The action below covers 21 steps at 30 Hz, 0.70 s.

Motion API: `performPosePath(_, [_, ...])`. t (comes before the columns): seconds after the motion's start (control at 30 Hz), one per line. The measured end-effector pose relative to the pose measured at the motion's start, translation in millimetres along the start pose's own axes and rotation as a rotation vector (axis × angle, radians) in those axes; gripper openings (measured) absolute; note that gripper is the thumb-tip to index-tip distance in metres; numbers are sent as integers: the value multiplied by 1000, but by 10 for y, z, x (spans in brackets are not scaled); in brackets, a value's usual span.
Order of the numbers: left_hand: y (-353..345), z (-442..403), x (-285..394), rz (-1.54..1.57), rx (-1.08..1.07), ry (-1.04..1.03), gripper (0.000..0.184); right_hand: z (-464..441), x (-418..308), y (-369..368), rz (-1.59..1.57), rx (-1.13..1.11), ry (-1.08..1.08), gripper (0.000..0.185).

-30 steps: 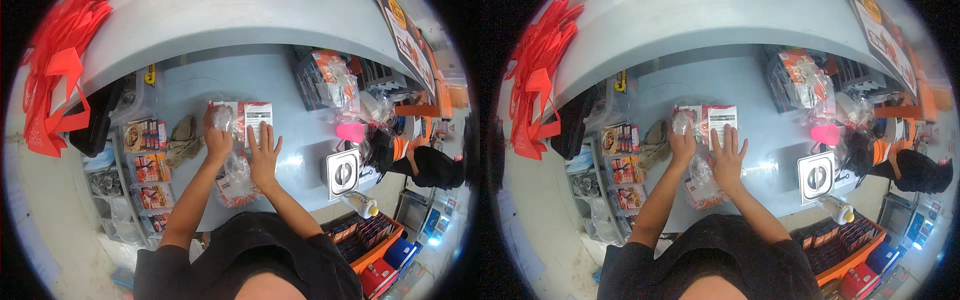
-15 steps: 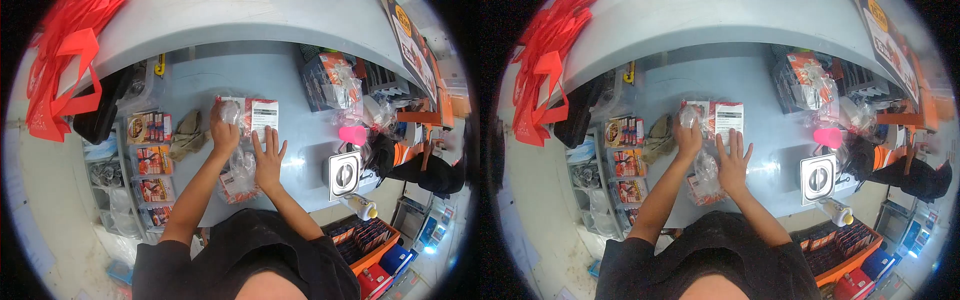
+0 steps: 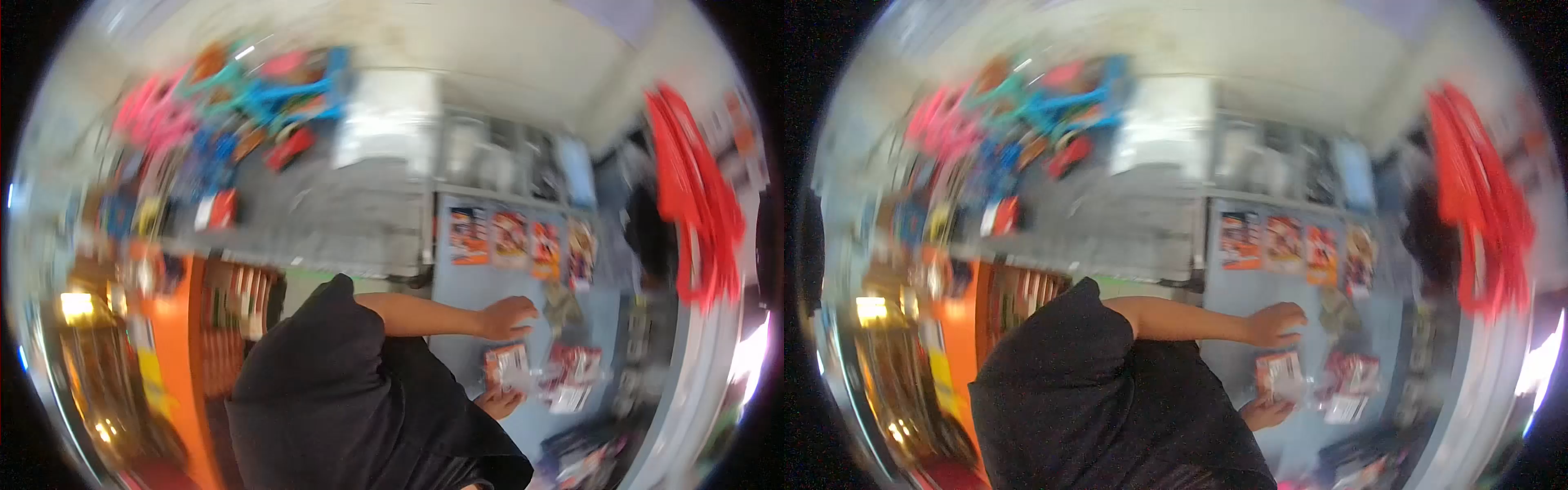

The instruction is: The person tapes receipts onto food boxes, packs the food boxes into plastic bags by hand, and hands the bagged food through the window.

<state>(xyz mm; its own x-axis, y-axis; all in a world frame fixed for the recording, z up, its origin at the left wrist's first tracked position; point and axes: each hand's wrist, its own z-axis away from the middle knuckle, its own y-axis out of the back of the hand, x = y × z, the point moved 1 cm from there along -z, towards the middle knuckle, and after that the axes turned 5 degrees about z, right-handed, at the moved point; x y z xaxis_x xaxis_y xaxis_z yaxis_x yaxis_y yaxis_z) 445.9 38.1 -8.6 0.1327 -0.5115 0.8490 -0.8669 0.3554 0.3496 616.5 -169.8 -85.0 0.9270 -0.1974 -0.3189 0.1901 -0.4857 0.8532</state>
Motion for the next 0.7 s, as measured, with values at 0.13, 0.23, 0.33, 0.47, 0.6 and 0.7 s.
performPosePath(0.13, [1426,1641,18,-345,666,346,31,252,165,-317,286,220,365,57])
performPosePath(0.23, [2168,3494,251,-642,1299,532,25,293,48,-603,178,180,506,57])
performPosePath(0.33, [2373,5501,899,-745,1802,715,17,282,-133,-776,143,95,520,58])
performPosePath(0.47, [2068,7157,2090,-913,2180,1013,16,344,-346,-853,222,10,336,58])
performPosePath(0.6, [2203,7827,2614,-814,2404,884,17,457,-498,-865,245,4,197,59])
performPosePath(0.7, [2795,8066,2481,-730,2306,833,18,673,-638,-836,219,14,104,59])
